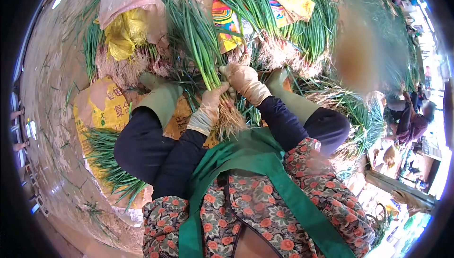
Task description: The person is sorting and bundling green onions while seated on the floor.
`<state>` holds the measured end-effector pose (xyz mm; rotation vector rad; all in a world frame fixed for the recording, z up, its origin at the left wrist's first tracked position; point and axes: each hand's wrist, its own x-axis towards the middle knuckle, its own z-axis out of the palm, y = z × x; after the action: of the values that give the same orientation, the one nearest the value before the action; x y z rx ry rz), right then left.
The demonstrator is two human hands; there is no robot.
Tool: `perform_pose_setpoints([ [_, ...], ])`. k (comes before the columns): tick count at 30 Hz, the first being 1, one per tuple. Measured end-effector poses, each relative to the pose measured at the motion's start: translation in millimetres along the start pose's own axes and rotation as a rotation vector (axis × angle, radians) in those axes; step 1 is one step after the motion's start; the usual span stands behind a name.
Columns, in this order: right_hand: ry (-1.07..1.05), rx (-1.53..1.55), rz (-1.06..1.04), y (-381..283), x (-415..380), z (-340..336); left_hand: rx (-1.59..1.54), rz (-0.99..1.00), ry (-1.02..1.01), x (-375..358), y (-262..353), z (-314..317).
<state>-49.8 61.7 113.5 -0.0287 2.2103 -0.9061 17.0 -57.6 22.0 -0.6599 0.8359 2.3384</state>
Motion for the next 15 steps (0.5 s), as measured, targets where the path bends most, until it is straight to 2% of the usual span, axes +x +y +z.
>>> perform_pose_setpoints([
  [2, 0.567, -0.625, -0.495, 97.6, 74.4, 32.1, -0.030, 0.073, 0.023, 1.1, 3.8, -4.1],
  [3, 0.578, -0.777, -0.449, 129.6, 89.0, 26.8, -0.060, 0.049, -0.041, 0.9, 3.5, -8.5],
  [4, 0.508, -0.682, -0.362, 116.2, 62.0, 13.6, -0.089, 0.030, -0.106, 1.2, 4.5, -11.6],
  [6, 0.167, -0.829, -0.769, 113.6, 55.3, 9.1, -0.072, 0.075, 0.011, 0.1, 3.9, -6.6],
  [7, 0.049, -0.650, -0.494, 107.1, 38.4, 4.7, -0.058, 0.088, 0.064, -0.7, 1.4, -3.2],
  [9, 0.107, -0.426, -0.163, 76.4, 23.6, -8.5, -0.171, 0.056, 0.108, 2.3, 4.0, -7.3],
  [10, 0.530, -0.323, -0.414, 112.1, 56.3, -1.5, -0.203, 0.070, 0.114, 3.9, 5.4, -9.0],
  [12, 0.821, 0.038, -0.153, 74.8, 46.7, -23.4, -0.080, 0.082, 0.139, -1.1, 13.9, -4.7],
  [13, 0.874, 0.140, -0.251, 75.7, 53.8, -26.0, 0.025, 0.064, 0.129, -0.3, 15.0, -9.9],
  [14, 0.730, 0.080, -0.231, 84.2, 61.7, -25.1, 0.129, 0.046, 0.115, 2.1, 14.5, -11.8],
  [15, 0.587, 0.019, -0.212, 92.8, 69.5, -22.9, 0.284, 0.091, 0.191, 4.7, 11.5, -10.1],
])
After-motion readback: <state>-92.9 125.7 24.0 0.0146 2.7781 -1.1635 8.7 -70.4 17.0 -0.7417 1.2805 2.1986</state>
